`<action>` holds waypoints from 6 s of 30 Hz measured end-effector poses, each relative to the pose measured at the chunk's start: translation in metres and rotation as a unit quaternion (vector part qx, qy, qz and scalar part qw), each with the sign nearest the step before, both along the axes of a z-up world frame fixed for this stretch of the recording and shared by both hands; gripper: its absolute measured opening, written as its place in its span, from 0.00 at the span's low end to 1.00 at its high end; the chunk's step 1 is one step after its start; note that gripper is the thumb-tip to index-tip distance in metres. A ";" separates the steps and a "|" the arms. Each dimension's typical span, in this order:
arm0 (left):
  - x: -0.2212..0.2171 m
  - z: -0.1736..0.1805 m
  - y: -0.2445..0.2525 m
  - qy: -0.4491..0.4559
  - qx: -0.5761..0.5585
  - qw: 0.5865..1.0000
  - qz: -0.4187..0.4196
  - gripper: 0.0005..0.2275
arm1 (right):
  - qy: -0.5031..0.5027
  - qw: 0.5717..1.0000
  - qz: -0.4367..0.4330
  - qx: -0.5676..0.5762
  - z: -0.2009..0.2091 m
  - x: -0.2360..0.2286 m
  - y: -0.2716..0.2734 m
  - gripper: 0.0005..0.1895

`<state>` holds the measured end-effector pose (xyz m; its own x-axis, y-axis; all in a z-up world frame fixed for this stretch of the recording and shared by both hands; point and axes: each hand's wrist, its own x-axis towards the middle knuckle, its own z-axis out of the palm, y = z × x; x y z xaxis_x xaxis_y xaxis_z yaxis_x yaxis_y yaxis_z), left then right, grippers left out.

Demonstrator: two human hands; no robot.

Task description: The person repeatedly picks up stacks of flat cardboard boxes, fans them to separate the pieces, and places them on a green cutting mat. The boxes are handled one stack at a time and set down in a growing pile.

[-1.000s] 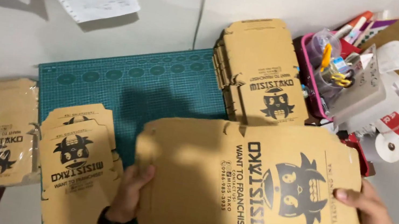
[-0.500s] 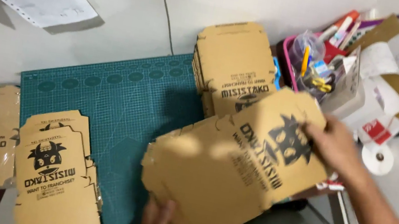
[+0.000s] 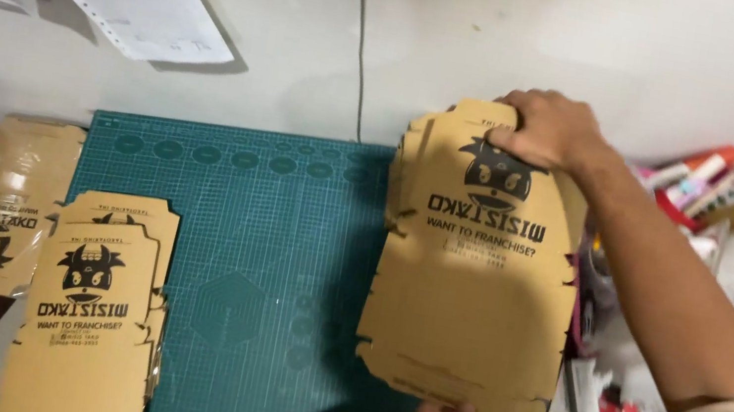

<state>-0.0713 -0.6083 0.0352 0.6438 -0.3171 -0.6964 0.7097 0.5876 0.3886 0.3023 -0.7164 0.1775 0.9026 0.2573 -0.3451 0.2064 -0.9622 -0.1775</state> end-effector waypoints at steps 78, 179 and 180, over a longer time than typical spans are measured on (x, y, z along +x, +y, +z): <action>-0.111 -0.092 0.379 -0.076 0.751 0.554 0.351 0.29 | -0.246 0.904 -0.037 0.348 -0.104 -0.317 0.096 0.14; -0.028 -0.068 0.463 -0.259 0.305 0.916 -0.031 0.22 | 0.056 0.738 -0.365 0.564 -0.197 -0.417 0.099 0.25; -0.022 -0.081 0.457 -0.288 0.314 0.903 -0.061 0.29 | 0.050 0.748 -0.404 0.524 -0.202 -0.429 0.093 0.21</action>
